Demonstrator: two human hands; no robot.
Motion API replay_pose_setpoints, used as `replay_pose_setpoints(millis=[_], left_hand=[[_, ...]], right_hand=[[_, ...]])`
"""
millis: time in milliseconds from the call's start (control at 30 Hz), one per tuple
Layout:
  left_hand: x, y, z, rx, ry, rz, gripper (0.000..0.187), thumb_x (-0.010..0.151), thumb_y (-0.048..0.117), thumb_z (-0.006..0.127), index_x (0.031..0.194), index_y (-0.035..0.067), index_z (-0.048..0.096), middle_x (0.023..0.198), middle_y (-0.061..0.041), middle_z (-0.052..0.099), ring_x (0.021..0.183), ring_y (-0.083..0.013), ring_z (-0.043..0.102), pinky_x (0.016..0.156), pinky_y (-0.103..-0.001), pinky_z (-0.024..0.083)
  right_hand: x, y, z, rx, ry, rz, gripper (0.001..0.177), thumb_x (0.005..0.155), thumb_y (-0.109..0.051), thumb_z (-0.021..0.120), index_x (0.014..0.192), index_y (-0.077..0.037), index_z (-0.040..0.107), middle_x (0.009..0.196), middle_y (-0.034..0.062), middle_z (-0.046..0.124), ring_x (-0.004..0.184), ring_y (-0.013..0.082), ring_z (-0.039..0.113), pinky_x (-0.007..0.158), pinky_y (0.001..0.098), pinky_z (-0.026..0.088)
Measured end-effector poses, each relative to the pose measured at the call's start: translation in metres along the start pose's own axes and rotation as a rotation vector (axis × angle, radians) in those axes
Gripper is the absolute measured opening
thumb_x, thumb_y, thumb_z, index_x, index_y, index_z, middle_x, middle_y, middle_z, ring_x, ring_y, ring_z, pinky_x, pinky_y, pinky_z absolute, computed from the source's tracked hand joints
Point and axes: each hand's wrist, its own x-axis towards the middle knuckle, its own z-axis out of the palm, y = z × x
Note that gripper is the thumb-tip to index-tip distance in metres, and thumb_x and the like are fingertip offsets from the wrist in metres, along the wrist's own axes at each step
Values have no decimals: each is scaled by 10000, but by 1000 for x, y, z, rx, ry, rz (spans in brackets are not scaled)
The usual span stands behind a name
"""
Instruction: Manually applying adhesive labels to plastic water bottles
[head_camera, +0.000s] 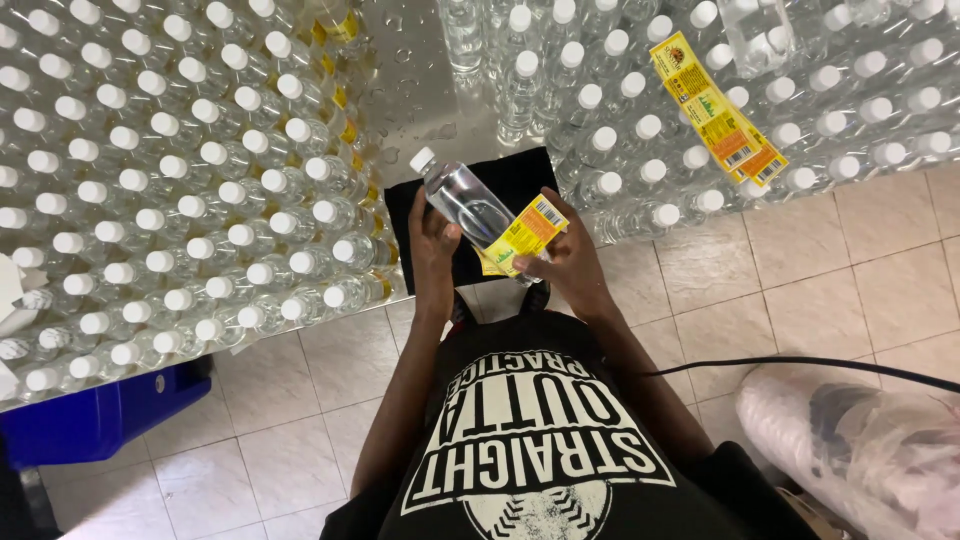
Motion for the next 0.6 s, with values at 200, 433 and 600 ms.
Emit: replay_pose_setpoints(millis=[200, 433, 600], left_hand=[[11, 36, 32, -466, -78, 17, 949, 975, 360, 841, 1709, 91, 304, 1386, -177, 696, 1327, -322, 693, 1194, -535, 539], [0, 54, 60, -203, 225, 184, 720, 957, 299, 900, 1506, 134, 462, 1320, -123, 665, 1287, -243, 673, 1184, -485, 506], [-9, 58, 73, -150, 269, 227, 704, 944, 286, 907, 1477, 108, 483, 1288, -136, 674, 1265, -252, 691, 1173, -486, 508]], right_hand=[[-7, -5, 4, 61, -118, -128, 1156, 827, -146, 947, 1748, -155, 248, 1430, 315, 628, 1358, 448, 635, 1245, 602, 421], [-15, 21, 19, -658, 210, -889, 637, 1054, -222, 731, 1583, 56, 511, 1606, 245, 564, 1490, 441, 536, 1261, 583, 418], [-12, 23, 36, -856, 150, -952, 665, 1149, -352, 523, 1639, 85, 418, 1690, 268, 461, 1545, 457, 458, 1298, 570, 358]])
